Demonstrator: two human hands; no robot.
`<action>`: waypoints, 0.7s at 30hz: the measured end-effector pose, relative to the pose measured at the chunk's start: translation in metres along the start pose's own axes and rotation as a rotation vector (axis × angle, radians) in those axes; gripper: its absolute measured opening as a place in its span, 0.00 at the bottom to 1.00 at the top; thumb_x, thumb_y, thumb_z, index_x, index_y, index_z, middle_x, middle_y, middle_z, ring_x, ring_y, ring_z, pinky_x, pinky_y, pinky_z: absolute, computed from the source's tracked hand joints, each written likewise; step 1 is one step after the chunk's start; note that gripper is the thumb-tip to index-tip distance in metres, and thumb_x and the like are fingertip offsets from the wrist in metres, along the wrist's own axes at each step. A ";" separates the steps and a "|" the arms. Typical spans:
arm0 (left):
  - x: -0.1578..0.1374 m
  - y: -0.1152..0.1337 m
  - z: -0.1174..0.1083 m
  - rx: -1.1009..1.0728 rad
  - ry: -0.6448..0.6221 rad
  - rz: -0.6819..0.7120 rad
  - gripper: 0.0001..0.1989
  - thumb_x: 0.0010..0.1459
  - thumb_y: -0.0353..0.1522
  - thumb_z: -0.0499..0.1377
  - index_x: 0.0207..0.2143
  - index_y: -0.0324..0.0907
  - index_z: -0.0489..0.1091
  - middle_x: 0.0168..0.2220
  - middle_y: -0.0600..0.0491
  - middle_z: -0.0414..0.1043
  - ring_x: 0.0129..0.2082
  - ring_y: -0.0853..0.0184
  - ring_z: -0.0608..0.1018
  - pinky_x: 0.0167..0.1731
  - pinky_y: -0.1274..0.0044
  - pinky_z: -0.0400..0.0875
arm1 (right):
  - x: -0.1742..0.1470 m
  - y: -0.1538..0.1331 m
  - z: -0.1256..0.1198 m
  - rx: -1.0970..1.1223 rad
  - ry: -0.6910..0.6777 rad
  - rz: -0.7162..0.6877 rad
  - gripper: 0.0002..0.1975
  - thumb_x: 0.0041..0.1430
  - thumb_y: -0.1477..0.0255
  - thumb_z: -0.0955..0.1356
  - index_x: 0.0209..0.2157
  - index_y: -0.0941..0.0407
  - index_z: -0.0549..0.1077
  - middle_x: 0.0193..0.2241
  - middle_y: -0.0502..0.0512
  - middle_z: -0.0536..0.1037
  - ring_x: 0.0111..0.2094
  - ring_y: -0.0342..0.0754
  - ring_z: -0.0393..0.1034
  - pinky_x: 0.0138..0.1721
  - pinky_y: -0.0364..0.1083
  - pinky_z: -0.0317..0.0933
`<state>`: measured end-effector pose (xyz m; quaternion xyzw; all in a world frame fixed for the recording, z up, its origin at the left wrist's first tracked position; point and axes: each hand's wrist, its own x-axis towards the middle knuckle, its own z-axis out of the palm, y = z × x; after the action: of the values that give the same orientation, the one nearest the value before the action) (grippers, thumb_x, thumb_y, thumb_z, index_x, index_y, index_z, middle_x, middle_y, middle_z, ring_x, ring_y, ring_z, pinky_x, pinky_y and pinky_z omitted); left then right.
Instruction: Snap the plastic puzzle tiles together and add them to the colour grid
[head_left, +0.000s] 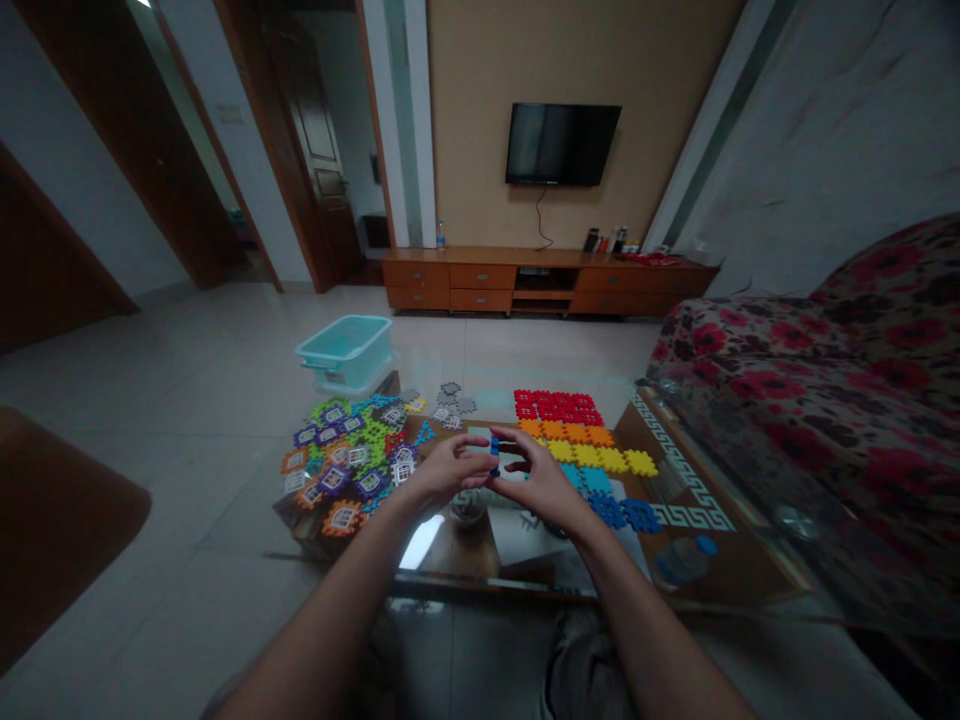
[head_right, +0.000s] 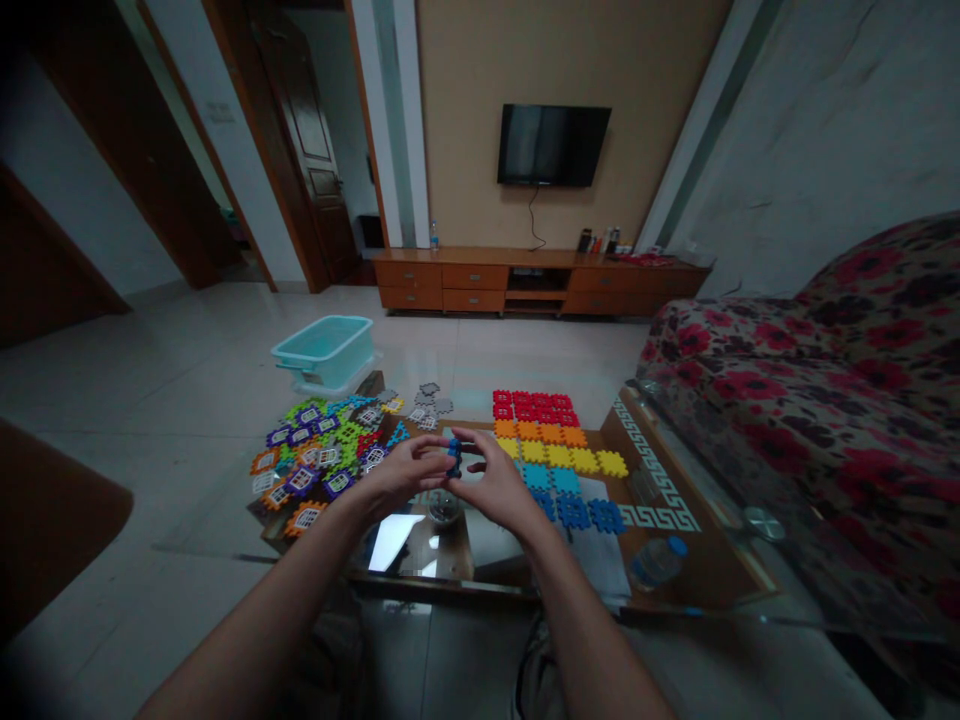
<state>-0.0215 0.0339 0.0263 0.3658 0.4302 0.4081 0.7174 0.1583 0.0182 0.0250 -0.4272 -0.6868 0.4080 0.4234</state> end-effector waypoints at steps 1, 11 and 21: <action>0.001 -0.001 0.000 0.005 -0.006 0.006 0.27 0.41 0.32 0.75 0.43 0.39 0.69 0.37 0.47 0.77 0.35 0.66 0.80 0.40 0.73 0.75 | 0.001 0.001 0.001 0.004 -0.002 -0.004 0.29 0.50 0.72 0.74 0.55 0.49 0.69 0.53 0.57 0.73 0.52 0.53 0.70 0.45 0.51 0.69; 0.002 -0.004 -0.003 0.026 -0.045 0.011 0.28 0.39 0.32 0.75 0.43 0.39 0.69 0.35 0.47 0.78 0.36 0.65 0.81 0.39 0.72 0.74 | 0.002 0.003 0.001 -0.037 -0.002 0.000 0.27 0.49 0.73 0.73 0.53 0.51 0.72 0.51 0.57 0.75 0.48 0.51 0.72 0.43 0.50 0.70; 0.003 -0.005 -0.005 0.048 -0.034 -0.001 0.29 0.38 0.33 0.76 0.43 0.38 0.70 0.36 0.47 0.77 0.35 0.66 0.80 0.39 0.72 0.74 | 0.001 0.002 0.000 -0.097 0.004 -0.009 0.27 0.48 0.73 0.73 0.53 0.51 0.73 0.50 0.56 0.76 0.47 0.51 0.73 0.42 0.50 0.70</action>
<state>-0.0243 0.0356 0.0190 0.3894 0.4279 0.3911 0.7157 0.1583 0.0196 0.0238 -0.4451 -0.7067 0.3715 0.4055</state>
